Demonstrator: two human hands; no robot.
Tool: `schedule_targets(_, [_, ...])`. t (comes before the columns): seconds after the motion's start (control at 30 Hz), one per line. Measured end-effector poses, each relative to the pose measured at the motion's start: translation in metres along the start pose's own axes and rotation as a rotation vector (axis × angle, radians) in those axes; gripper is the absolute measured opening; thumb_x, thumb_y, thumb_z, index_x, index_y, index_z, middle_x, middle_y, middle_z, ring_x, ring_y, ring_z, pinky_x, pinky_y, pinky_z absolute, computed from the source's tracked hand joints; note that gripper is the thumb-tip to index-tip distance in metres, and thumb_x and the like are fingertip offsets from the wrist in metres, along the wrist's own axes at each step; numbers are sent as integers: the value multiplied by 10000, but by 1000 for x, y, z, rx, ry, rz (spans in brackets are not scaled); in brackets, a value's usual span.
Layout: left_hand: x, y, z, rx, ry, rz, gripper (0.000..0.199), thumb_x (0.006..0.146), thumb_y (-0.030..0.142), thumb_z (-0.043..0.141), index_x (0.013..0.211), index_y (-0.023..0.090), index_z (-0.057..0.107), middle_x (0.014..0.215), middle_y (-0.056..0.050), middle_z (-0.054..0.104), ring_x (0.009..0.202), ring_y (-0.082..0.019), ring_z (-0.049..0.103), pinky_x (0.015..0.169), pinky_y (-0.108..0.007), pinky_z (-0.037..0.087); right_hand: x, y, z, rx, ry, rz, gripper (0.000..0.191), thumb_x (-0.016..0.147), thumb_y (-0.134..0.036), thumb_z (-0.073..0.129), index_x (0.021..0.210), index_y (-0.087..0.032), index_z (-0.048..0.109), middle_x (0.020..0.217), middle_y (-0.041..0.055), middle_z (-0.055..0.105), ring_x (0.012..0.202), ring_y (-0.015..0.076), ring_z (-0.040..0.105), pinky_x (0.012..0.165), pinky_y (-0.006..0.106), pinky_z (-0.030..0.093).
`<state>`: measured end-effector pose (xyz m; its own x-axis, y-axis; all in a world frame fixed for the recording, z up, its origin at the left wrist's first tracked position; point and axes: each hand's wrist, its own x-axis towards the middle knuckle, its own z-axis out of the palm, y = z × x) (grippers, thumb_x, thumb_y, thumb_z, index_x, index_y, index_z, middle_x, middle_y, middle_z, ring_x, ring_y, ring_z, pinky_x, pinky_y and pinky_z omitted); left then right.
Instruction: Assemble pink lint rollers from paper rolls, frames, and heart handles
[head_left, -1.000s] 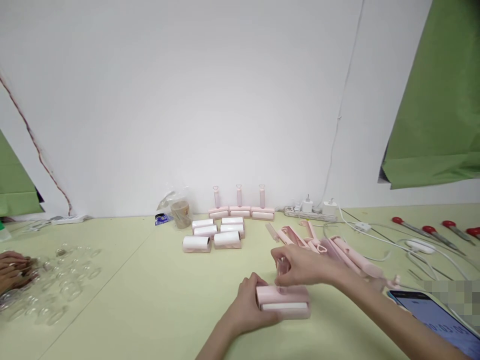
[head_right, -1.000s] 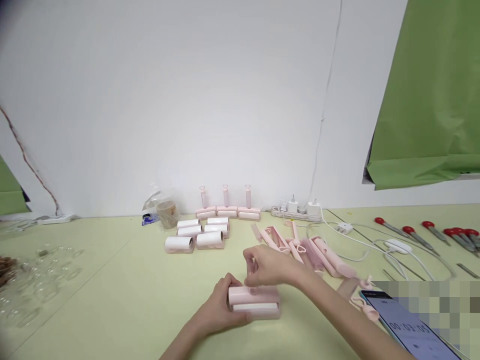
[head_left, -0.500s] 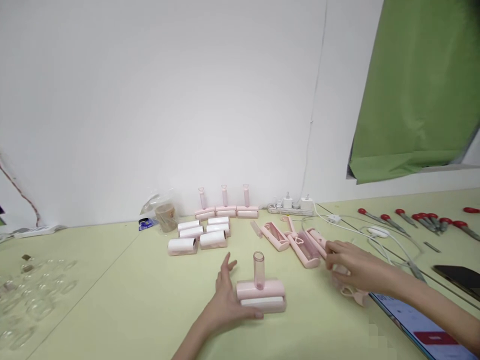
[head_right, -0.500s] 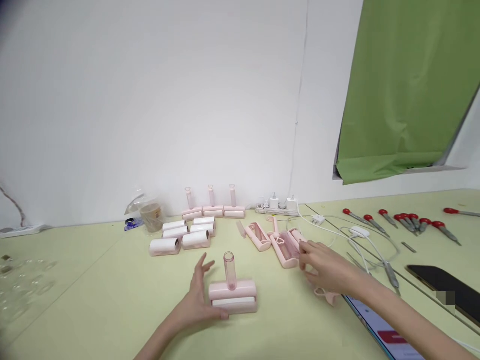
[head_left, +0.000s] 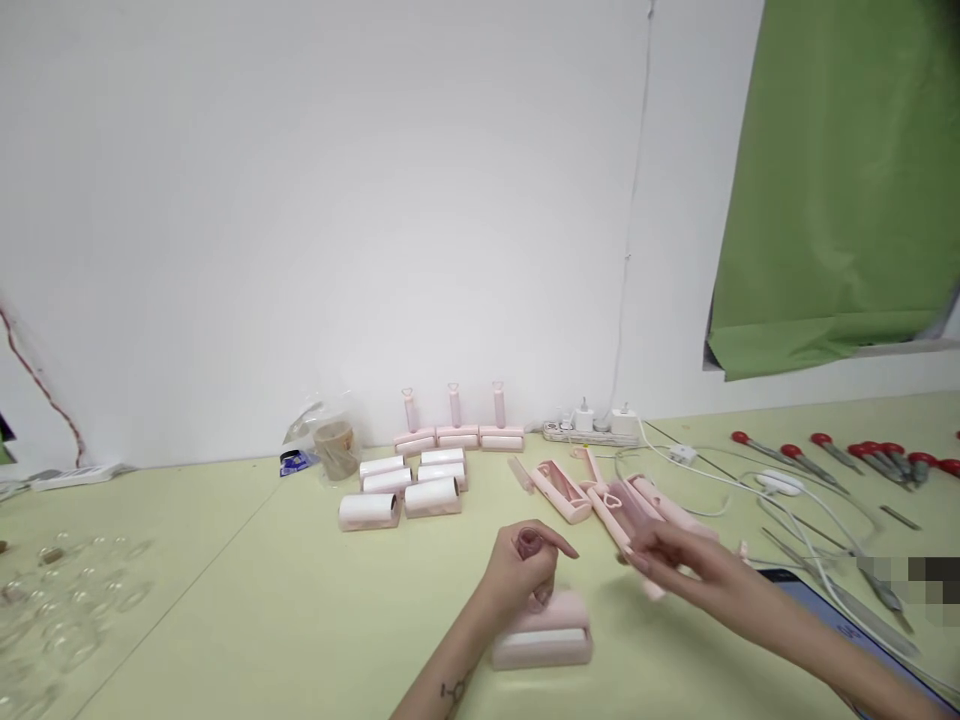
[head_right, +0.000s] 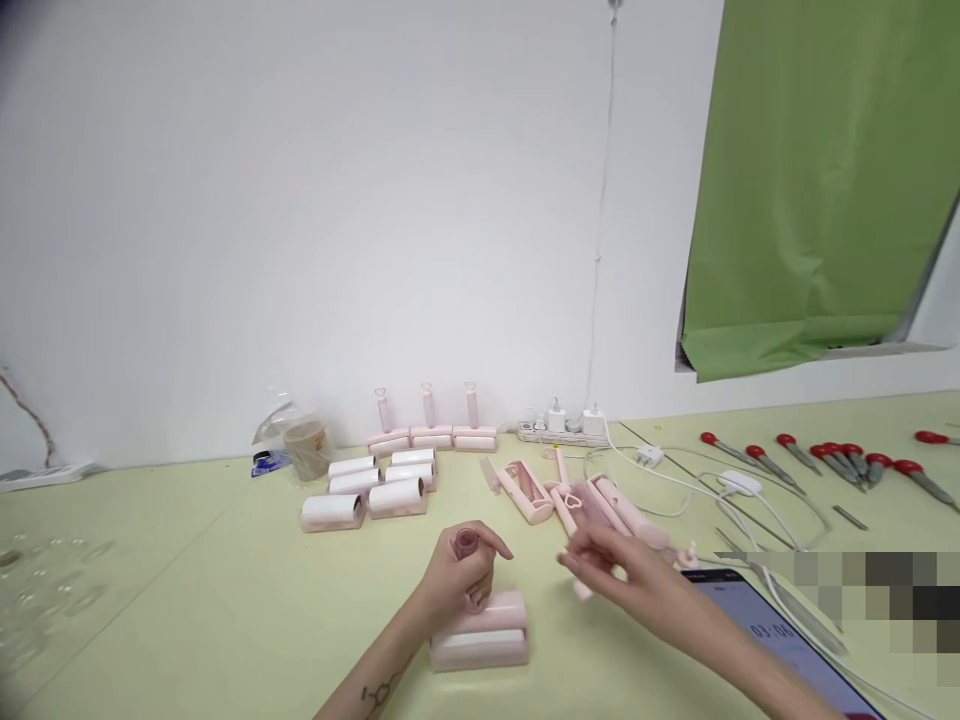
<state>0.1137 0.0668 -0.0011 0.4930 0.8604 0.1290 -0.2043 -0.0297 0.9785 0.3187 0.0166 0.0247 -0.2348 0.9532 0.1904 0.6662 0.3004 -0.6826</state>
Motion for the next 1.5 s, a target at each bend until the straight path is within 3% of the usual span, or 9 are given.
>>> schedule_targets(0.13, [1, -2, 4, -68, 59, 13, 101, 605, 246, 535, 563, 155, 530, 254, 120, 294, 210, -23, 212, 249, -158, 181, 40, -41, 25, 453, 170, -119, 355, 725, -459, 562, 987, -232, 486, 826, 37, 562, 798, 193, 557, 646, 293, 477])
schedule_targets(0.33, [4, -5, 4, -78, 43, 14, 69, 553, 192, 481, 558, 152, 538, 244, 107, 315, 206, -35, 233, 249, -166, 196, 61, -65, 49, 412, 232, -153, 259, 760, -475, 501, 814, -229, 562, 762, 28, 560, 605, 152, 535, 335, 212, 362])
schedule_targets(0.5, [5, -9, 3, -61, 73, 2, 106, 523, 163, 431, 426, 196, 405, 239, 98, 306, 208, -37, 236, 255, -176, 201, 55, -70, 43, 143, 219, -259, 188, 806, -412, 464, 842, -264, 576, 769, 5, 625, 680, 174, 582, 612, 311, 478])
schedule_targets(0.63, [5, -10, 4, -57, 77, 1, 146, 501, 170, 407, 384, 209, 331, 247, 90, 312, 213, -35, 250, 258, -175, 204, 55, -71, 40, 34, 253, -406, 161, 825, -350, 457, 889, -267, 579, 816, 5, 645, 794, 189, 589, 800, 347, 440])
schedule_targets(0.97, [3, -9, 4, 9, 84, -24, 204, 549, 147, 451, 401, 197, 321, 248, 96, 294, 233, -32, 263, 272, -167, 211, 55, -71, 49, 135, 217, -300, 147, 798, -352, 498, 883, -256, 569, 851, 2, 625, 841, 183, 573, 716, 284, 470])
schedule_targets(1.17, [0, -6, -3, -24, -31, 39, 193, 544, 157, 590, 553, 177, 399, 353, 118, 331, 311, -18, 305, 325, -154, 234, 60, -71, 44, 225, 6, -278, 205, 776, -384, 523, 805, -218, 640, 785, 21, 577, 769, 173, 563, 696, 283, 462])
schedule_targets(1.27, [-1, -5, -5, -163, -85, 77, 337, 464, 227, 715, 613, 171, 417, 406, 112, 378, 355, -12, 325, 347, -141, 248, 61, -70, 46, 319, -79, -292, 200, 777, -369, 521, 786, -198, 626, 834, 30, 594, 791, 178, 563, 720, 285, 460])
schedule_targets(1.37, [1, -8, -1, -284, -87, 65, 515, 381, 520, 722, 600, 180, 402, 349, 107, 365, 293, -21, 295, 286, -150, 214, 58, -68, 53, 418, -84, -216, 271, 794, -414, 483, 800, -189, 635, 749, 36, 631, 716, 191, 592, 634, 288, 492])
schedule_targets(1.5, [0, -10, 11, -320, 132, 31, 577, 485, 749, 491, 581, 192, 379, 277, 121, 263, 224, -13, 166, 245, -158, 98, 54, -66, 65, 520, -96, -105, 374, 794, -473, 449, 860, -162, 647, 546, 21, 613, 449, 168, 569, 408, 268, 475])
